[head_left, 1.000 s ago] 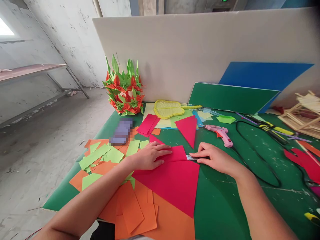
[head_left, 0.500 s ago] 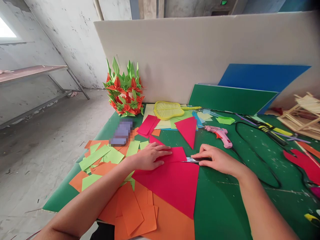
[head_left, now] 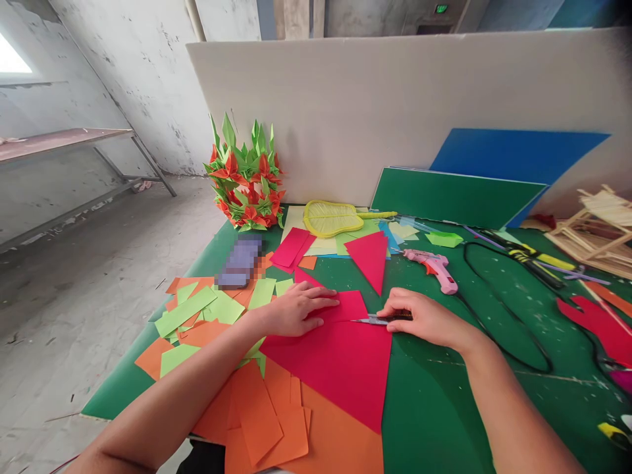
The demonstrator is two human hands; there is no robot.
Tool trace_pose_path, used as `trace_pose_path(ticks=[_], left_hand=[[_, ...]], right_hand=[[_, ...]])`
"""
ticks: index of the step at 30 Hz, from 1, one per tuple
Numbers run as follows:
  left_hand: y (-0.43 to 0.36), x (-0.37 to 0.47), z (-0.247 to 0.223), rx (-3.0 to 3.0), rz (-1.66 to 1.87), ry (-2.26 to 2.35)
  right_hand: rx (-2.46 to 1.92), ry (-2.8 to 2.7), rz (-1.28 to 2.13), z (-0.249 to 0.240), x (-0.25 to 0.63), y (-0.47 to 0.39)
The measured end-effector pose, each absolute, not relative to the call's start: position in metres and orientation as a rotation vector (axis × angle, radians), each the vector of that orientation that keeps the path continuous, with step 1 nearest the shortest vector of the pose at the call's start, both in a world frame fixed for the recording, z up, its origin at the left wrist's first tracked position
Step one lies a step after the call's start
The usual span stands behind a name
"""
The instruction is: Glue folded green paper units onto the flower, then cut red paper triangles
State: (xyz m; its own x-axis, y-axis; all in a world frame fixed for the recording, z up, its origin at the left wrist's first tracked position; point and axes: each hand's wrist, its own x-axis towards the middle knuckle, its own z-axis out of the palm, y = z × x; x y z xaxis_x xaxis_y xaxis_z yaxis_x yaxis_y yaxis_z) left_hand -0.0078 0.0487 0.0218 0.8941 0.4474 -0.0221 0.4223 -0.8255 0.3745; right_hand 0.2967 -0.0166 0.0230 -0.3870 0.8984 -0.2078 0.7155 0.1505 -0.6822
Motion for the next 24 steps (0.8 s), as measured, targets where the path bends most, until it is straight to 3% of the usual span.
trace_pose_path(ticks=[24], left_hand=[[0.0499, -0.0087, 0.0191, 2.681, 0.139, 0.615]], right_hand=[[-1.575, -2.199, 1.097, 0.0314, 0.2913, -0.0226]])
